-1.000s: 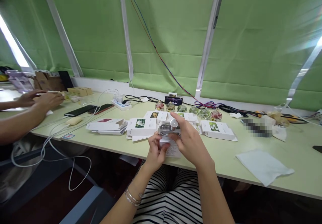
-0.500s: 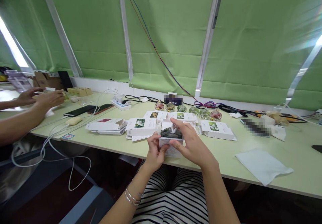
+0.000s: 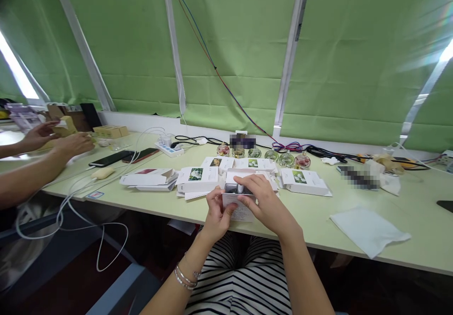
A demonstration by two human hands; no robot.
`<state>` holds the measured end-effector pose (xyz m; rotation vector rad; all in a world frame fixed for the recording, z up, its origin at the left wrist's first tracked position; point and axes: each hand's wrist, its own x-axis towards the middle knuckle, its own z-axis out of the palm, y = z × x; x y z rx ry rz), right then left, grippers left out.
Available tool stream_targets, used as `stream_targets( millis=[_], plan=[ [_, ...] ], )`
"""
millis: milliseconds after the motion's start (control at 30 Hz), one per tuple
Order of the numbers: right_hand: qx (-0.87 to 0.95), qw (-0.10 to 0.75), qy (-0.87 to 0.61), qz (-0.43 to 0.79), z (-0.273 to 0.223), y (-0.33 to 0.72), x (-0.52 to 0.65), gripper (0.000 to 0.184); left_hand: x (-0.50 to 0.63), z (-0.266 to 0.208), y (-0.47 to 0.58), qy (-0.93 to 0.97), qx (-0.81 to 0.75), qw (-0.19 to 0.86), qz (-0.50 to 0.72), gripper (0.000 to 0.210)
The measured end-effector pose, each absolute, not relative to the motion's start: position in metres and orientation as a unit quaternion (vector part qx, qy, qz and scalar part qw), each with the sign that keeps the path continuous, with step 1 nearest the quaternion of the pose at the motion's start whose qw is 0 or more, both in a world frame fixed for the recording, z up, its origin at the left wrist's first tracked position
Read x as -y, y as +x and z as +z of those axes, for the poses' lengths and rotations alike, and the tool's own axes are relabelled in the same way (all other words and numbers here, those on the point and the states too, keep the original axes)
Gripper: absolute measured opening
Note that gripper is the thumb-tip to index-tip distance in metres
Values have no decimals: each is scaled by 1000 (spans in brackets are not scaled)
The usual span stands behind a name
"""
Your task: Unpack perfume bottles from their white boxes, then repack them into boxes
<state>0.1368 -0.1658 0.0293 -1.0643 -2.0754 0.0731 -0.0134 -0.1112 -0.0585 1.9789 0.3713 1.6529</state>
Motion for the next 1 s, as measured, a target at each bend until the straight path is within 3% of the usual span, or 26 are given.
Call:
stream_targets(
  millis=[333,500,600,733,867,1000],
  plan=[
    [777,437,-454,4,22,131,158,27,110,-63,-15,742,-147,245,606,39],
    [679,547,-489,28,13,122,149,13,108,-64,-17,758,-150,181,608,36],
    [587,619,-520,55,4,117,145,26,107,-67,-17,771,-180,158,591,36],
    [508,696,-489,134,-9,108,144,41,109,-67,-16,760,-196,176,594,52],
    [483,749,-411,193,-24,103,143,32,116,-56,-15,787,-207,111,571,40],
    [534,712,-431,151,-30,109,145,23,126,-40,-12,785,-270,93,550,30]
  ],
)
